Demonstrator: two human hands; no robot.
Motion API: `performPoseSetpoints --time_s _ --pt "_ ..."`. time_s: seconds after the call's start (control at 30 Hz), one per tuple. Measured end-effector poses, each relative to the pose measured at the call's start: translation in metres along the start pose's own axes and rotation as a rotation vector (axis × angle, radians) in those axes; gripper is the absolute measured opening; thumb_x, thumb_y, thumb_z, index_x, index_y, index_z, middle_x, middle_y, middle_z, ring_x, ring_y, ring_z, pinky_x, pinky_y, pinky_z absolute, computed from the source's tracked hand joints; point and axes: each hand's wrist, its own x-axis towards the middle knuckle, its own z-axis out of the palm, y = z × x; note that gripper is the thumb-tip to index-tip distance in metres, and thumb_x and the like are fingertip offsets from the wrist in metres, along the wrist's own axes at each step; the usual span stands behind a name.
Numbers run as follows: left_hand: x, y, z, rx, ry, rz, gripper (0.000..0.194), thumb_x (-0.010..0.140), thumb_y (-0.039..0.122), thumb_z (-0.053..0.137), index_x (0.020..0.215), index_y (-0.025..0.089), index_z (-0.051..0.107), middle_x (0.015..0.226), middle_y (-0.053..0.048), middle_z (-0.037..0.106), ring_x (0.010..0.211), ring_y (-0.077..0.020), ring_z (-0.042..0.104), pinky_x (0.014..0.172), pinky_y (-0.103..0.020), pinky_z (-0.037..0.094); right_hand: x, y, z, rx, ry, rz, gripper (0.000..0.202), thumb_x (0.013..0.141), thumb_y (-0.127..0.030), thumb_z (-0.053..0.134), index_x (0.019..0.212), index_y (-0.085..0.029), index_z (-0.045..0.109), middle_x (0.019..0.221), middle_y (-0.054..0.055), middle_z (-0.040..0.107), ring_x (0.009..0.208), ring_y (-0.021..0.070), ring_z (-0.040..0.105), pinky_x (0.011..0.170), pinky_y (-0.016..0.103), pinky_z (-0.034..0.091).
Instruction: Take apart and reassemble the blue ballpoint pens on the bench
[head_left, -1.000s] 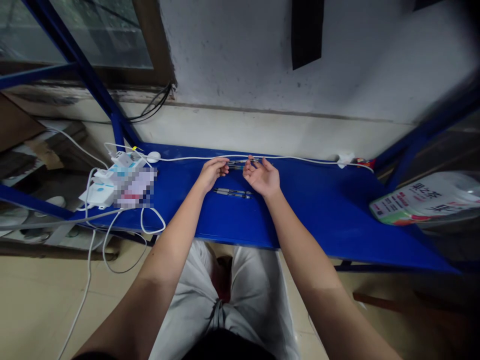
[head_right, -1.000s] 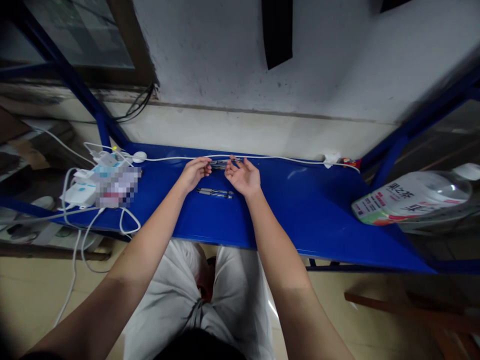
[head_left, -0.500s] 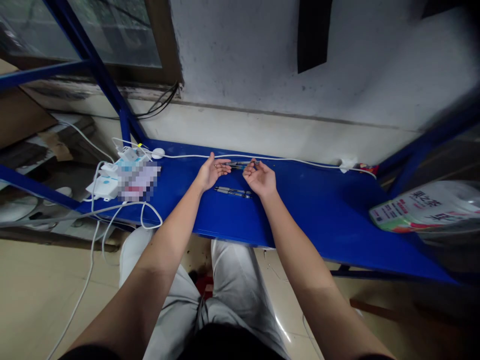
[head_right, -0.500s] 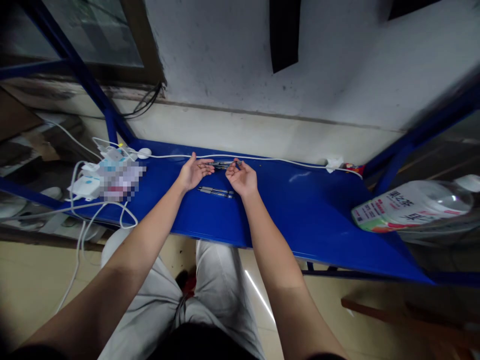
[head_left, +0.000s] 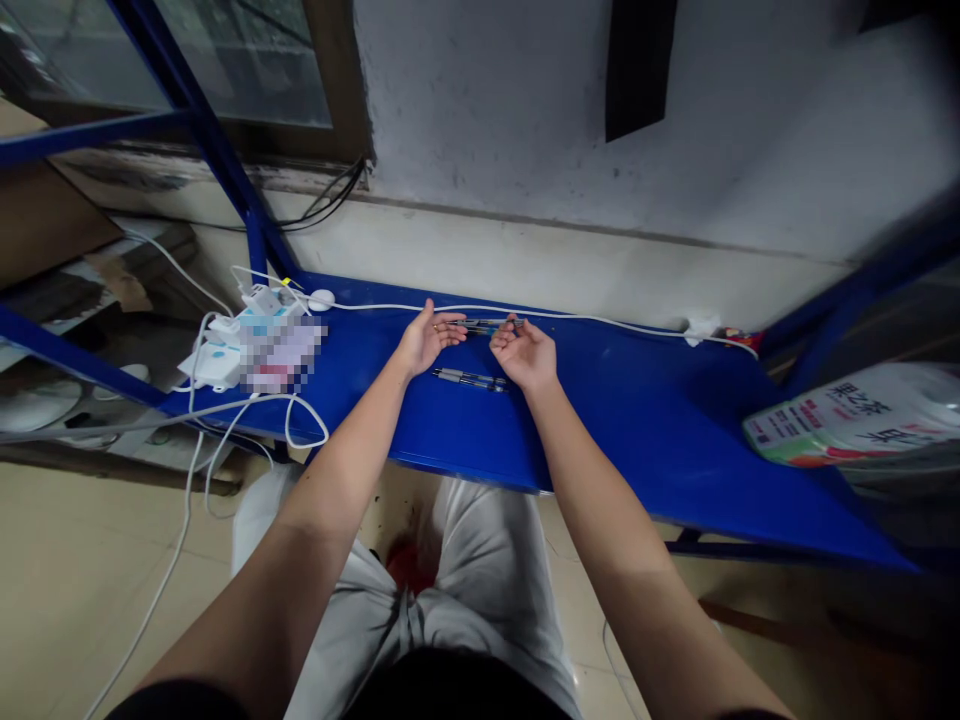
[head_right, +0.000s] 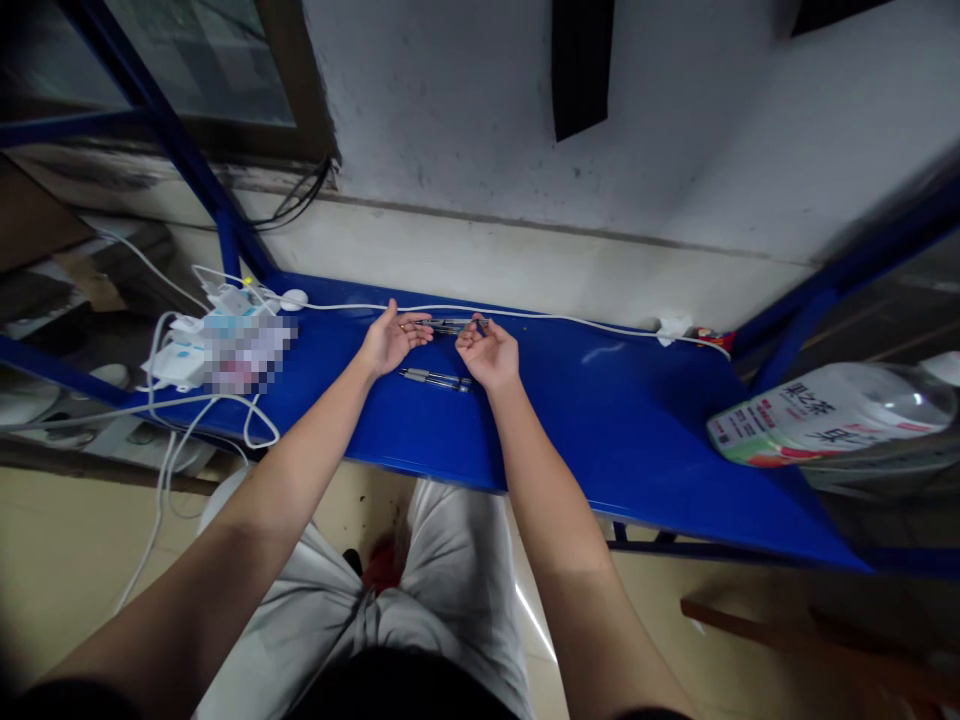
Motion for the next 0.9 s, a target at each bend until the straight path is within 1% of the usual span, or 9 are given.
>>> performPoseSetpoints --time_s 0.07,0.17,0.27,0.37,0.47,0.53,0.63,0.77,0.9 --pt "-0.0001 0.0002 0.0008 0.008 0.008 0.004 0.075 0.090 0.082 0.050 0.102 0.015 0.082 0.087 -0.019 0.078 0.087 -0.0308 0.076 0.082 -0.043 0.056 0.0002 0.0004 -0.0001 0.017 0.004 0.006 0.014 0.097 -0.033 0.054 0.093 -0.023 0.064 0.078 0.004 0.059 0.072 0.0181 0.055 0.065 0.034 0.050" --pt "0.0005 -0.0003 0.0015 0.001 -0.006 0.006 0.074 0.088 0.083 0.052 0.100 0.016 0.082 0.086 -0.018 0.078 0.084 -0.0290 0.075 0.080 -0.040 0.056 0.0003 0.0006 -0.0007 -0.009 0.019 -0.001 0.017 0.098 -0.036 0.053 0.094 -0.023 0.064 0.080 0.004 0.059 0.073 0.0185 0.055 0.065 0.033 0.050" --pt "0.0010 -0.0001 0.0017 -0.013 -0.024 0.007 0.072 0.087 0.083 0.054 0.098 0.017 0.082 0.084 -0.017 0.079 0.082 -0.0276 0.075 0.078 -0.039 0.057 0.0006 0.0008 -0.0012 -0.011 0.033 -0.004 0.016 0.097 -0.033 0.053 0.093 -0.023 0.064 0.079 0.004 0.059 0.071 0.0182 0.054 0.064 0.033 0.050" --pt "-0.0003 0.0016 0.0021 -0.019 -0.026 0.012 0.075 0.088 0.084 0.051 0.096 0.016 0.082 0.084 -0.018 0.079 0.081 -0.0270 0.075 0.076 -0.038 0.057 0.0010 0.0011 -0.0015 0.016 0.034 -0.003 0.015 0.096 -0.032 0.052 0.091 -0.023 0.063 0.077 0.005 0.058 0.071 0.0184 0.054 0.062 0.032 0.050" --pt "-0.0032 0.0039 0.0024 -0.013 -0.012 0.009 0.081 0.087 0.088 0.046 0.095 0.015 0.082 0.086 -0.019 0.079 0.080 -0.0271 0.076 0.076 -0.038 0.057 0.0010 0.0013 -0.0027 0.007 0.029 -0.004 0.018 0.097 -0.037 0.052 0.094 -0.023 0.064 0.081 0.006 0.060 0.073 0.0194 0.055 0.062 0.033 0.050" --pt "-0.0053 0.0049 0.0026 0.000 0.001 0.007 0.084 0.087 0.089 0.045 0.095 0.014 0.082 0.087 -0.020 0.079 0.081 -0.0282 0.076 0.077 -0.039 0.057 0.0012 0.0015 -0.0043 -0.001 0.037 0.003 0.019 0.096 -0.038 0.053 0.094 -0.023 0.064 0.081 0.005 0.060 0.072 0.0194 0.055 0.063 0.033 0.051" --pt "-0.0075 0.0048 0.0027 0.019 0.017 0.014 0.082 0.089 0.087 0.044 0.098 0.014 0.082 0.087 -0.021 0.079 0.084 -0.0298 0.076 0.079 -0.041 0.057 0.0018 0.0018 -0.0067 0.003 0.047 0.011 0.014 0.093 -0.034 0.055 0.092 -0.023 0.063 0.077 0.004 0.058 0.069 0.0184 0.053 0.063 0.033 0.050" --pt "-0.0077 0.0031 0.0026 0.007 0.018 0.014 0.079 0.090 0.085 0.045 0.095 0.015 0.082 0.087 -0.020 0.079 0.082 -0.0279 0.076 0.078 -0.039 0.057 0.0022 0.0011 -0.0073 -0.022 0.014 -0.018 0.012 0.092 -0.036 0.059 0.092 -0.024 0.062 0.075 0.003 0.057 0.068 0.0182 0.053 0.062 0.033 0.050" --pt "-0.0074 0.0017 0.0018 -0.003 0.038 0.012 0.079 0.089 0.085 0.047 0.094 0.014 0.081 0.087 -0.020 0.079 0.083 -0.0278 0.076 0.079 -0.039 0.057 0.0032 -0.0005 -0.0058 0.012 0.008 -0.005 0.015 0.093 -0.034 0.054 0.095 -0.023 0.064 0.075 0.004 0.059 0.068 0.0178 0.055 0.061 0.032 0.050"
